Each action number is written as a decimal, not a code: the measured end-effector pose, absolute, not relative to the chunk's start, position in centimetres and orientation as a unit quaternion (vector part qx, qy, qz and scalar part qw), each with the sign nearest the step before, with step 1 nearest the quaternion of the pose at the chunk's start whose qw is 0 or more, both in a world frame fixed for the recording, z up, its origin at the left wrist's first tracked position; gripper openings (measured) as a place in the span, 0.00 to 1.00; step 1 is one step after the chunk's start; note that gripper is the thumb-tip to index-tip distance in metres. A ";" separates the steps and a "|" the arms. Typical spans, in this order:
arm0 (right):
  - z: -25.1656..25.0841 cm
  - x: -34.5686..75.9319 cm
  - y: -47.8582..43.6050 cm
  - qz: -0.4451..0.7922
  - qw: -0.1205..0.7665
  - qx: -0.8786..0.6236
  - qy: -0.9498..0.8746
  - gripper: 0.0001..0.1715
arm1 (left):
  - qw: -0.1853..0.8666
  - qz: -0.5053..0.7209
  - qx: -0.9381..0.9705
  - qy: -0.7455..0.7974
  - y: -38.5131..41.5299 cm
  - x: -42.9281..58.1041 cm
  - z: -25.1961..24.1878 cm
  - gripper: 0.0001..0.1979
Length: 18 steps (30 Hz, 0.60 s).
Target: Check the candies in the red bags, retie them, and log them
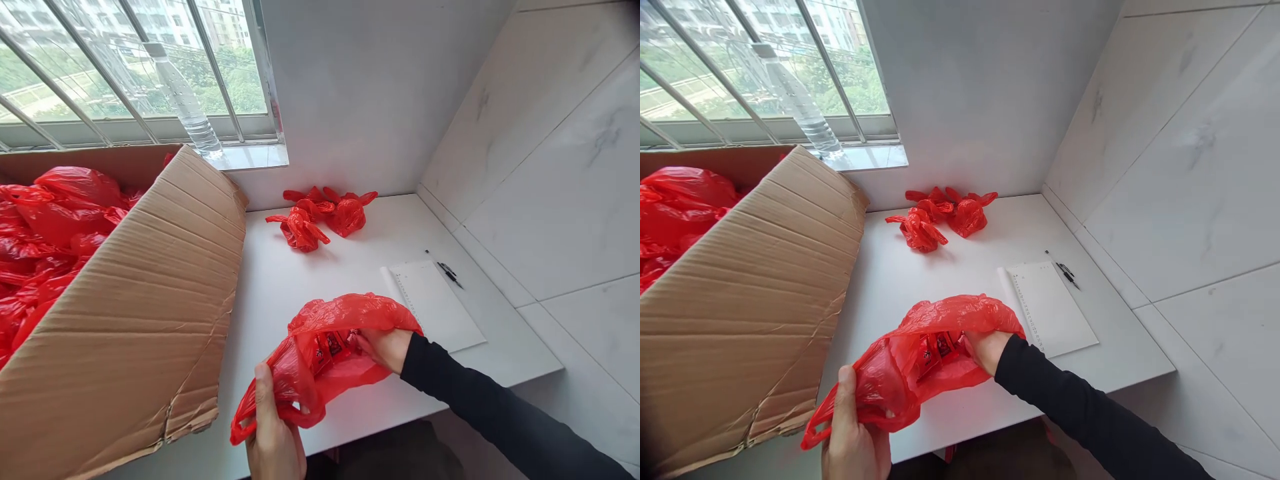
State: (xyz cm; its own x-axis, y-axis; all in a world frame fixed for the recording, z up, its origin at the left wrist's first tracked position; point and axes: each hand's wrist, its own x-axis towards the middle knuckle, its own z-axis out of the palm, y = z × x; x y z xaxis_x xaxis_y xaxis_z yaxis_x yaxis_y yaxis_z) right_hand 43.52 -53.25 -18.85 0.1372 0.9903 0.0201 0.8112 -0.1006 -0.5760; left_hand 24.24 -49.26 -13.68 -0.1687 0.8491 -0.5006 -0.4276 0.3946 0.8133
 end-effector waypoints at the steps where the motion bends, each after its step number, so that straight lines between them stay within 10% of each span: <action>1: -18.9 43.7 -53.6 0.197 0.227 -0.715 -0.632 0.11 | 0.623 0.512 0.192 0.560 -49.3 24.4 -13.7 0.24; 13: -15.7 42.6 -54.1 0.195 0.176 -0.756 -0.600 0.13 | 0.644 0.481 0.260 0.534 -48.6 24.6 -13.8 0.19; 18: -8.6 38.7 -57.1 0.389 0.325 -0.617 -0.602 0.11 | 0.644 0.488 0.236 0.539 -48.4 24.7 -13.7 0.20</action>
State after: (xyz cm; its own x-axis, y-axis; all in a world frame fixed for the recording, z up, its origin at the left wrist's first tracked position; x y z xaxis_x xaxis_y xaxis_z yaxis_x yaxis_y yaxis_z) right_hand 38.68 -57.13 -8.59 -0.0279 0.9956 -0.0896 0.4898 -0.0645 -0.8694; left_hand 24.71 -48.44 -13.68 -0.0579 0.8840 -0.4639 -0.3749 0.4114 0.8307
